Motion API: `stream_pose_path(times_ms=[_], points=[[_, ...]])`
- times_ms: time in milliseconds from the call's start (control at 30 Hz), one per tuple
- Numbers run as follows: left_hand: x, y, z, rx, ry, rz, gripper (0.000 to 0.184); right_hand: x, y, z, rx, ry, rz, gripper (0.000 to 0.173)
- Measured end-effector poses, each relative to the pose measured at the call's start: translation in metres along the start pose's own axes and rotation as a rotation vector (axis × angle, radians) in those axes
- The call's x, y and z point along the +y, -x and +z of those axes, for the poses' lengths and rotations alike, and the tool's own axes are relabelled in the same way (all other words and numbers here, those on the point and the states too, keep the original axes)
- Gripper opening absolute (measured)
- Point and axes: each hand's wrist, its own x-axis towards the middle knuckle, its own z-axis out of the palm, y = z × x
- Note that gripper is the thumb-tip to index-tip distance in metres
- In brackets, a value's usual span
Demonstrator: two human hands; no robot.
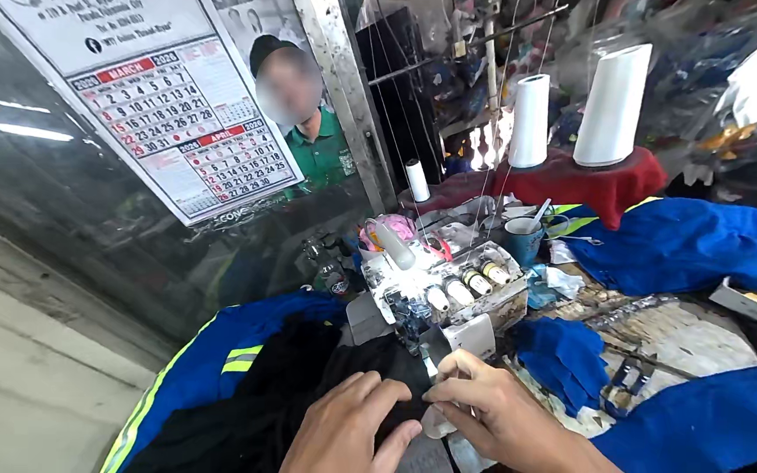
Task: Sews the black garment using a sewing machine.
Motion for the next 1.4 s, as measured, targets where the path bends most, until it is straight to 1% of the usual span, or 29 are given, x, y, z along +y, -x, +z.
stream_pose_path(times_ms=[67, 133, 200, 300, 400, 467, 533, 633, 733, 833, 967, 1167, 1300, 1400], points=[[0.002, -0.002, 0.001, 0.075, -0.015, -0.006, 0.027, -0.001, -0.003, -0.001, 0.001, 0.005, -0.023, 0.019], [0.007, -0.004, 0.0, 0.104, -0.013, -0.006, 0.021, -0.001, -0.006, 0.0, 0.023, 0.006, -0.049, 0.017], [0.01, -0.004, 0.0, 0.114, 0.02, -0.002, 0.019, -0.001, -0.008, -0.001, 0.024, 0.011, -0.09, 0.017], [0.012, -0.008, 0.002, 0.12, 0.082, 0.024, 0.018, -0.002, -0.01, -0.004, 0.01, 0.072, -0.139, 0.019], [0.006, -0.009, 0.017, 0.137, 0.149, 0.085, 0.022, -0.004, -0.011, -0.01, -0.016, 0.167, -0.167, 0.021], [0.001, -0.006, 0.028, 0.174, 0.158, 0.076, 0.022, -0.005, -0.013, -0.015, -0.05, 0.206, -0.188, 0.022], [-0.001, -0.004, 0.029, 0.202, 0.142, 0.067, 0.021, -0.005, -0.015, -0.019, -0.066, 0.227, -0.208, 0.022], [0.007, -0.006, 0.026, 0.18, 0.098, 0.066, 0.021, -0.006, -0.016, -0.023, -0.079, 0.248, -0.223, 0.022], [0.005, -0.004, 0.033, 0.161, 0.022, 0.051, 0.023, -0.004, -0.012, -0.022, -0.078, 0.251, -0.197, 0.021], [-0.001, 0.003, 0.039, 0.143, -0.048, 0.053, 0.023, -0.002, -0.005, -0.018, -0.045, 0.234, -0.164, 0.02], [0.001, 0.004, 0.038, 0.116, -0.11, 0.045, 0.026, 0.001, -0.001, -0.01, -0.003, 0.217, -0.196, 0.02], [0.005, 0.0, 0.038, 0.134, -0.114, 0.022, 0.025, -0.001, -0.006, -0.014, -0.023, 0.282, -0.246, 0.021], [0.007, -0.003, 0.037, 0.139, -0.096, 0.016, 0.025, -0.009, -0.01, -0.018, -0.08, 0.329, -0.181, 0.021], [0.016, 0.0, 0.029, 0.085, -0.072, -0.017, 0.024, -0.013, -0.007, -0.018, -0.084, 0.354, -0.149, 0.019]])
